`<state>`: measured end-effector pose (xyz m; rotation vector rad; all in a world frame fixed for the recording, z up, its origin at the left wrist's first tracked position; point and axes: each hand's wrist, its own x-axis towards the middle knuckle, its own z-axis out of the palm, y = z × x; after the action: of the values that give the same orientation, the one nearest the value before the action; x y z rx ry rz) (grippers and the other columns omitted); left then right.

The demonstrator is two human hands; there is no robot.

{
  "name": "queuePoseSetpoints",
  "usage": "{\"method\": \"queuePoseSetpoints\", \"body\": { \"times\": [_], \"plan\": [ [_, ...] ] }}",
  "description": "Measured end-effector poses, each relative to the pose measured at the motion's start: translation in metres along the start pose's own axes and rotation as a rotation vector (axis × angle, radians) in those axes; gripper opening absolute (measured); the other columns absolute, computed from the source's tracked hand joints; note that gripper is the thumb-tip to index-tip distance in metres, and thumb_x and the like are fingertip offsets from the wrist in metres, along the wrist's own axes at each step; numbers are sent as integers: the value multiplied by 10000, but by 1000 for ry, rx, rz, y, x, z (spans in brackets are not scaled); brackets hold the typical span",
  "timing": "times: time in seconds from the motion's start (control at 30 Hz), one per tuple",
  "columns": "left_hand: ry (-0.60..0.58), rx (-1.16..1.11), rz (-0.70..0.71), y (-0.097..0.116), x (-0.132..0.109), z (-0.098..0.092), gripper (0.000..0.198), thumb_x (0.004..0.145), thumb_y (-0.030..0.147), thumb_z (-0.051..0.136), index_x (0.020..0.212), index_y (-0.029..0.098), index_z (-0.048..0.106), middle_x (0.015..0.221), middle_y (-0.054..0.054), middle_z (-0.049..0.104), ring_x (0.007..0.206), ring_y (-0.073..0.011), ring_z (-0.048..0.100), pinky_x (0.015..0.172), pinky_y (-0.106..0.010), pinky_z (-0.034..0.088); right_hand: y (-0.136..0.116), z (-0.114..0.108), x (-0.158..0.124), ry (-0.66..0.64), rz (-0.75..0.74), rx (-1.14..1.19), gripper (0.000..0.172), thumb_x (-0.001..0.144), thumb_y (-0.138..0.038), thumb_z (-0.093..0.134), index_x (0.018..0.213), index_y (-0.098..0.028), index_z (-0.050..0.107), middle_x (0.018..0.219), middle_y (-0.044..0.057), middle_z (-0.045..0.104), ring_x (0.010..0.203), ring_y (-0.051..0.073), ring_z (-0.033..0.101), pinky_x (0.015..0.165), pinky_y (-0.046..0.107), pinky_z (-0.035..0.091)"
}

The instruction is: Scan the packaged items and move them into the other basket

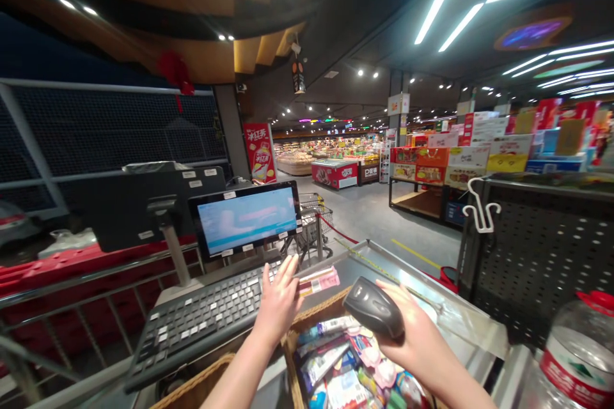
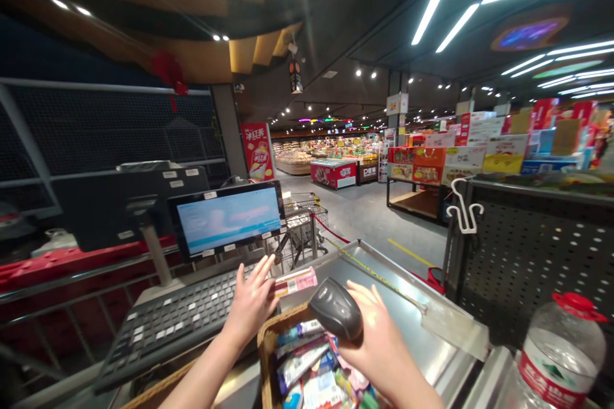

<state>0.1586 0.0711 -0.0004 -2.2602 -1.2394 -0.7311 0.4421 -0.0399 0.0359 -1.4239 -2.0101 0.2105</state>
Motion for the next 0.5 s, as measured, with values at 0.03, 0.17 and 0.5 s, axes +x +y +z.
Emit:
{"method": "queuePoseSetpoints", "body": {
  "times": [0.03,0.17,0.5],
  "plan": [
    [4,3,-3,-1,-1,-3,103,840,170,595,917,213,648,1563,-114,395,1429,-313,399,1204,-665,73,-3,1,1,0,-9,6,567,686,-209,638,1253,-198,646,1374,148,630,1370,399,477,1194,679,189],
    [33,25,-6,-8,-4,-16,132,853,165,574,953,209,649,1553,-129,408,1418,-303,418,1206,-654,67,-15,4,2,-4,-18,32,566,693,-209,630,1259,-193,643,1365,146,637,1367,389,483,1197,668,193],
    [90,67,-38,-31,-28,-48,141,858,161,560,952,219,648,1528,-122,452,1394,-297,454,1210,-642,76,-49,13,3,-67,-47,68,545,687,-244,647,1231,-218,660,1322,130,664,1362,391,482,1186,656,216]
  ]
}}
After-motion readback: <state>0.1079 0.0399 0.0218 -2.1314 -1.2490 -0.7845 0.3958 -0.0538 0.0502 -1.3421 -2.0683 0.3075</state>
